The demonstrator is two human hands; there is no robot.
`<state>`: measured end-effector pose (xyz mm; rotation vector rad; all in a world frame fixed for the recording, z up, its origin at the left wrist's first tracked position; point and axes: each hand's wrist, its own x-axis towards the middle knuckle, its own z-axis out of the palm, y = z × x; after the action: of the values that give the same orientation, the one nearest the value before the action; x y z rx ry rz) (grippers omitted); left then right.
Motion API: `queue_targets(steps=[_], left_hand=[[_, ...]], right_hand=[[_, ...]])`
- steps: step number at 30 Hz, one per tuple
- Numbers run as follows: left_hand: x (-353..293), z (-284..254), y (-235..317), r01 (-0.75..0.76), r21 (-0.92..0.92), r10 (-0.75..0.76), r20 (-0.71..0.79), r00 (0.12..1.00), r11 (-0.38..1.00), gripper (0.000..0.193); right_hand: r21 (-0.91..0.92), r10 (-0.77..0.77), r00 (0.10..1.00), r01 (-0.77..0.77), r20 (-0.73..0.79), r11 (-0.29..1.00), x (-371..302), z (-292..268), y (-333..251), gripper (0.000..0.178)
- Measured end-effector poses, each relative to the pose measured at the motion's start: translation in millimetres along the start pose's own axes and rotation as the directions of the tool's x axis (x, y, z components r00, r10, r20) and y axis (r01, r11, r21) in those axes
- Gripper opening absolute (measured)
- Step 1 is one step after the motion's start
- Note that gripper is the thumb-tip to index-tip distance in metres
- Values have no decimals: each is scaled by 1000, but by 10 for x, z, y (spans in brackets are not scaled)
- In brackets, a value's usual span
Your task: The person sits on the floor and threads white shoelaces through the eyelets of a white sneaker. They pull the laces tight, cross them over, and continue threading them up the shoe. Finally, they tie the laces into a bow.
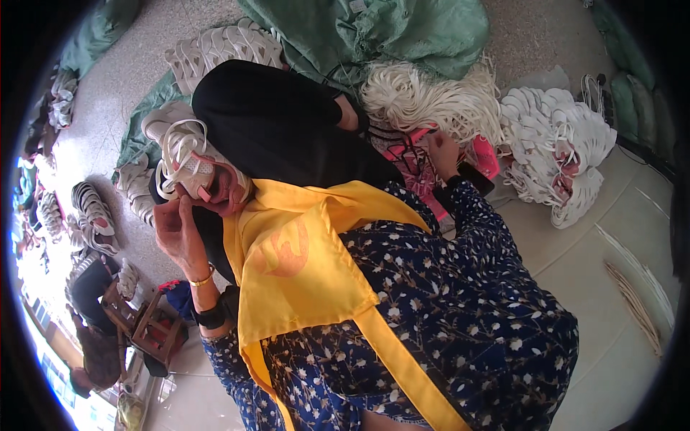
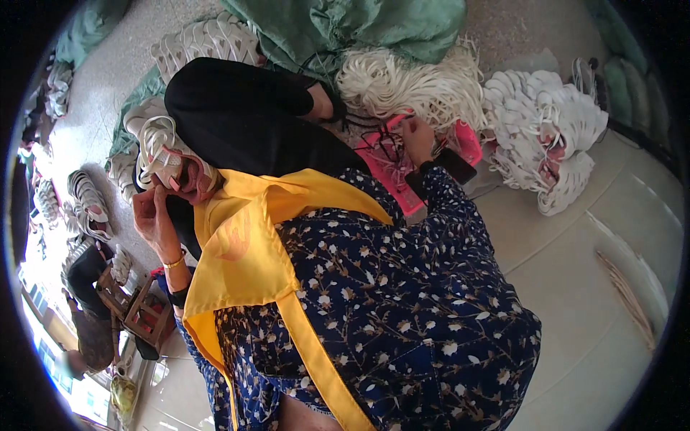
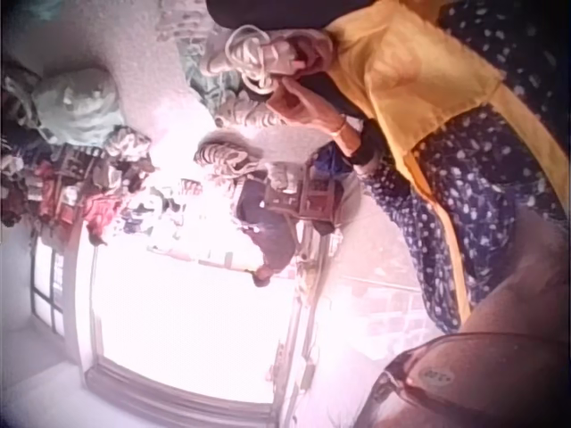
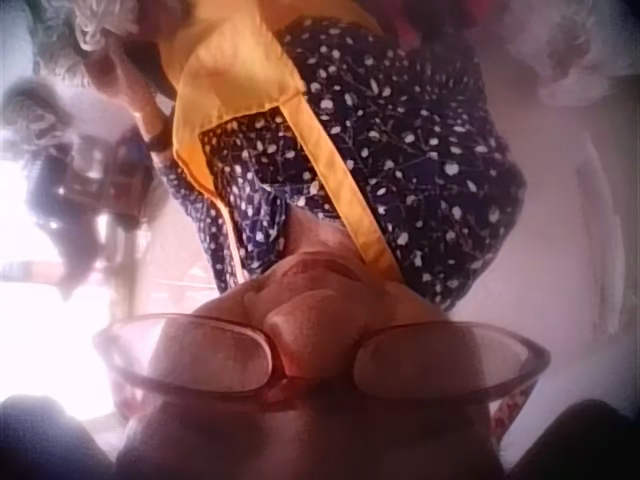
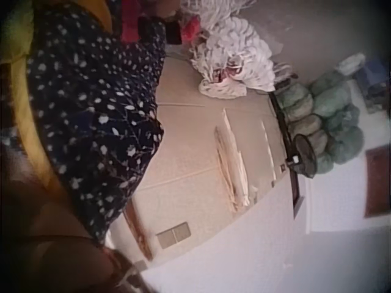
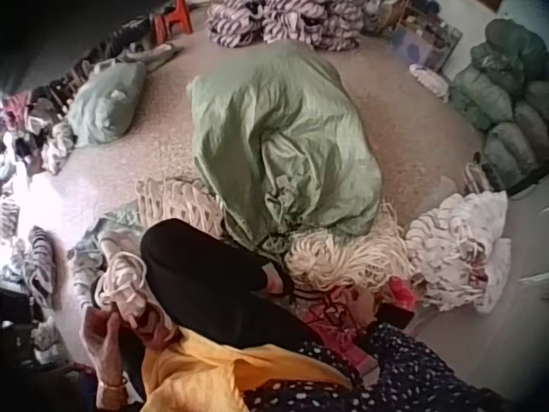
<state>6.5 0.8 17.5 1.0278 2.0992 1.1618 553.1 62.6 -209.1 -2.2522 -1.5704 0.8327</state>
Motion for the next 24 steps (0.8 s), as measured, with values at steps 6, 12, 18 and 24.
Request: queue_targets(steps=[6, 12, 18, 24], left_hand=[[23, -1, -23, -23, 30, 23, -4, 1000, 999, 13], [16, 14, -21, -5, 73, 7, -22, 1000, 997, 15], [-14, 26, 8, -25, 123, 28, -22, 999, 992, 14], [11, -24, 20, -21, 74, 20, 15, 1000, 997, 14]], right_hand=[[-332, -51, 963, 140, 263, 933, 37, 175, 744, 21], [-320, 179, 713, 67, 678, 945, -373, -35, 748, 32], [-67, 89, 992, -83, 95, 994, -576, 253, 378, 44], [-37, 33, 956, -23, 291, 999, -321, 600, 279, 45]])
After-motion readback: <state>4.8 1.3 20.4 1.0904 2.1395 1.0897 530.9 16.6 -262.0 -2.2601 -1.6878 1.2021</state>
